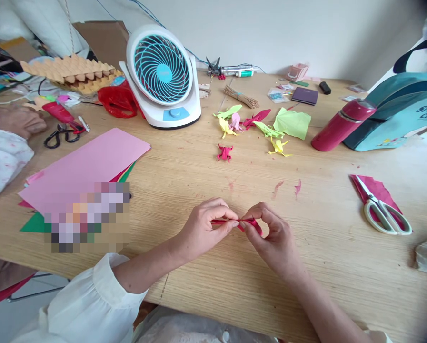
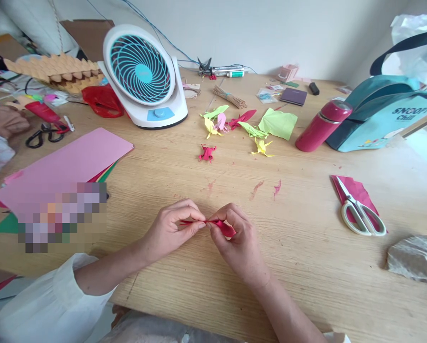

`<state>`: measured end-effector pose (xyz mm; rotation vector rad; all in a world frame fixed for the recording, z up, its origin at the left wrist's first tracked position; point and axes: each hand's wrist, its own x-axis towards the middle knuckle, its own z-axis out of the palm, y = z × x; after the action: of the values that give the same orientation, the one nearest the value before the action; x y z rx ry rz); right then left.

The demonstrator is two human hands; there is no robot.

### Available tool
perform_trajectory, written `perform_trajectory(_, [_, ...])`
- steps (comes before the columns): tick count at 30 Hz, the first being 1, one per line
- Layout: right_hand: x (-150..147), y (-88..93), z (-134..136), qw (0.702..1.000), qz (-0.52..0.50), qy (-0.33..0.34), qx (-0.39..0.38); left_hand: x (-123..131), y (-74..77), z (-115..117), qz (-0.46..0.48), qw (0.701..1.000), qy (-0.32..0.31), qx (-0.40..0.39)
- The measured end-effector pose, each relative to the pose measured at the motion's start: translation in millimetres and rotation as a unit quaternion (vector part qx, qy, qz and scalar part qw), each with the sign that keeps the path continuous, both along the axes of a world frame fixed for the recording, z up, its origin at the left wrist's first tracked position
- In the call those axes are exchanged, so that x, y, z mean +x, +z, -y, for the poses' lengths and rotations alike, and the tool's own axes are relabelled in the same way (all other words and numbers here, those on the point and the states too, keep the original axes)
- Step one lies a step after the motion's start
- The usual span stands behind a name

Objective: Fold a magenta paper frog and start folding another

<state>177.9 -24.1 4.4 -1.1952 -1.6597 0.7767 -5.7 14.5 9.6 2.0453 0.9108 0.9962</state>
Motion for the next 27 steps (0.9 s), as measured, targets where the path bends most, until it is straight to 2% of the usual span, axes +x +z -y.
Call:
perform_trajectory(10, [0.7,0.2,1.4,0.999,-0.04,-0.01,0.001,-0.9,3.0,3.1,-0.059,0.983,0.058,0.164])
perform_trajectory(27, [4.0,-1.6,1.2,0.997,-0.069,-0.001,0.019,-1.2,0.1,2.6,-0.064,0.976,0.063,0.198])
